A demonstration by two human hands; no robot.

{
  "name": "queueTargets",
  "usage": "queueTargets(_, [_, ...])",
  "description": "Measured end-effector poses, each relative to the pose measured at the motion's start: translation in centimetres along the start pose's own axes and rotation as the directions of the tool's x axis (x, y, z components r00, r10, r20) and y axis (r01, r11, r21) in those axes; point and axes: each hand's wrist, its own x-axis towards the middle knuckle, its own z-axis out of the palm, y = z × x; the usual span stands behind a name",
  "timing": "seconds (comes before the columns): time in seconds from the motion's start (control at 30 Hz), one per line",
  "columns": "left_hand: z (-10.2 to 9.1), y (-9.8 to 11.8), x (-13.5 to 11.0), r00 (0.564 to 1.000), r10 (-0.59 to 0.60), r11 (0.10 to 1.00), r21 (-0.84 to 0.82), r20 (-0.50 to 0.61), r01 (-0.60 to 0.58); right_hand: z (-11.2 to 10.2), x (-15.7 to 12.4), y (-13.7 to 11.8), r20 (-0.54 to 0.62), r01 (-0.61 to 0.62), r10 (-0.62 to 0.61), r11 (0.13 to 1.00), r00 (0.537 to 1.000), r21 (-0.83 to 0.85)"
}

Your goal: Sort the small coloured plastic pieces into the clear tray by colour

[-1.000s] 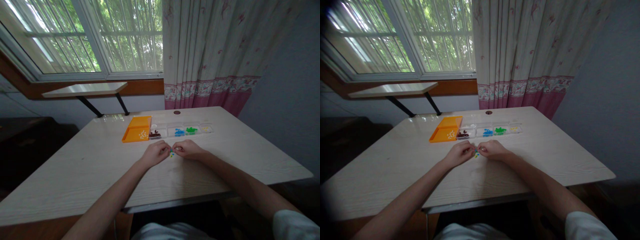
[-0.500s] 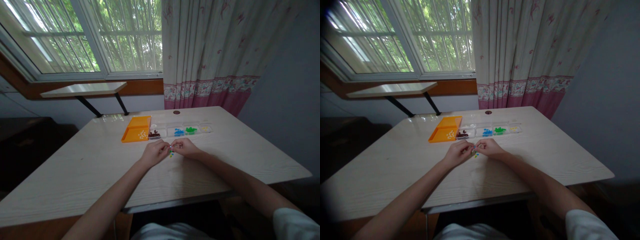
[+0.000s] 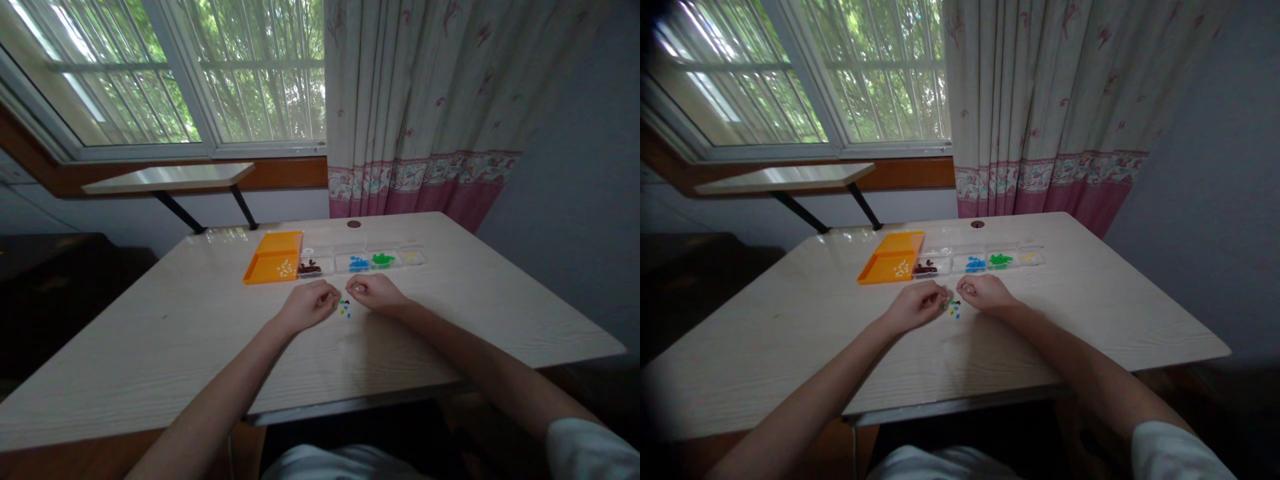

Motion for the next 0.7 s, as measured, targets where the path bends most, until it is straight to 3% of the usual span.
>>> queueTargets(0.07, [0.0,0.0,-0.1,1.000,-0.005,1.000,-0.001,0.031,0.005,-0.4,-0.2,-0.1,0.033,0.016,-0.015,1.000,0.999,-0.006])
queueTargets(0.13, [0.0,0.1,-0.1,0.999,-0.009,1.000,0.008,0.044,0.009,-0.9,-0.4,-0.3,0.140,0.045,-0.054,0.997,0.989,0.067])
queueTargets(0.23, [-0.1,0.2,0.0,0.997,-0.015,0.999,0.036,0.072,0.012,-1.7,-0.8,-0.5,0.360,0.049,-0.107,0.985,0.927,0.166])
queueTargets(0.3, [-0.1,0.2,0.0,0.996,-0.019,0.999,0.049,0.083,0.015,-2.0,-1.0,-0.5,0.435,0.055,-0.125,0.984,0.892,0.169])
queueTargets(0.53, [-0.1,0.2,0.0,0.997,-0.025,0.999,0.024,0.077,0.023,-1.9,-0.8,-0.4,0.480,0.098,-0.157,0.985,0.863,0.145])
queueTargets(0.7, [0.1,0.2,0.1,0.995,-0.044,0.998,-0.048,0.084,0.048,-1.4,-0.7,-0.5,0.404,0.148,-0.167,0.986,0.899,0.079])
